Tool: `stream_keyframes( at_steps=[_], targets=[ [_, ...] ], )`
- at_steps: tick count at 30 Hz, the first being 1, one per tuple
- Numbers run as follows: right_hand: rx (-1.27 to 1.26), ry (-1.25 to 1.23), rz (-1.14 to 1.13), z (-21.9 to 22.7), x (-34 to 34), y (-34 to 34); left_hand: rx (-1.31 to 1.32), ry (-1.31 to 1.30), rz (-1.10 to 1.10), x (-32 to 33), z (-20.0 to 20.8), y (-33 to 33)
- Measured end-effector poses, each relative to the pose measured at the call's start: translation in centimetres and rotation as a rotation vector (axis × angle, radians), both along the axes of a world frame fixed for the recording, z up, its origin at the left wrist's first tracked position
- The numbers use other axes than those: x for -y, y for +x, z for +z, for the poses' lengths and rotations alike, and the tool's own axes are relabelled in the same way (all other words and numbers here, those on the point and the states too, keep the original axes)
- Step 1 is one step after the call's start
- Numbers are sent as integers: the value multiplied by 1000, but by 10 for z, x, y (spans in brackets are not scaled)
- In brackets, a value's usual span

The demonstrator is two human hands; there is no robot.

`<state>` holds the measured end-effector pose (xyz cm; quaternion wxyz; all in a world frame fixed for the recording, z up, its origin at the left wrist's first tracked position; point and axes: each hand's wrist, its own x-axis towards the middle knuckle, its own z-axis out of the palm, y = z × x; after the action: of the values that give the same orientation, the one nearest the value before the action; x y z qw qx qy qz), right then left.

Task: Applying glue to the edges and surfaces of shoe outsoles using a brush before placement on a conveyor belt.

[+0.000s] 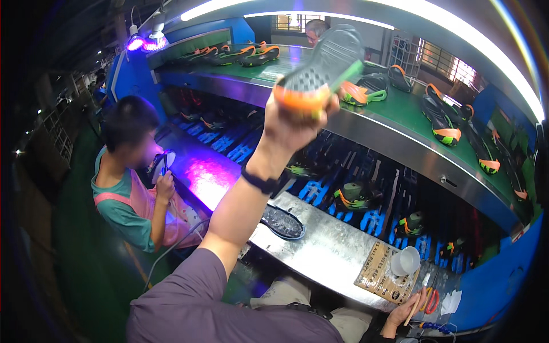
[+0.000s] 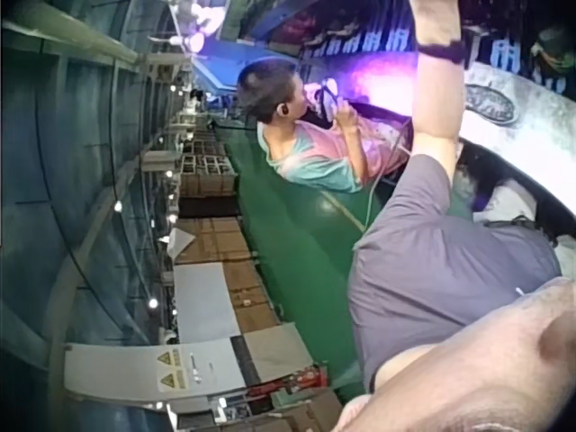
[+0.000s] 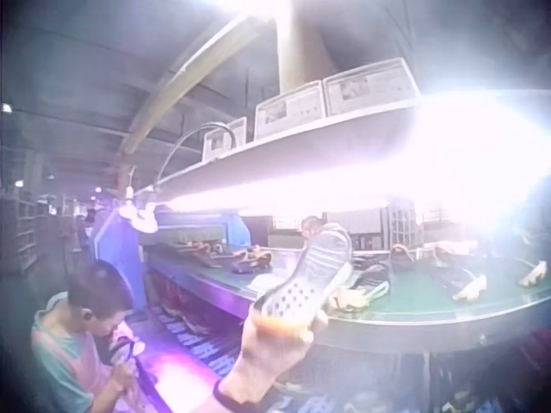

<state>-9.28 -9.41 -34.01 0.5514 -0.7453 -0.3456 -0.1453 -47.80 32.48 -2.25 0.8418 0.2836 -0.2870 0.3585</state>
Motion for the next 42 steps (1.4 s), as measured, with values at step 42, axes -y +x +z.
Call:
stream_keyframes(
  at_steps=[42],
  targets=[
    [-12,-267,-102,0,-10,-20,-2068,883,2109,-297,17,-170]
  ],
)
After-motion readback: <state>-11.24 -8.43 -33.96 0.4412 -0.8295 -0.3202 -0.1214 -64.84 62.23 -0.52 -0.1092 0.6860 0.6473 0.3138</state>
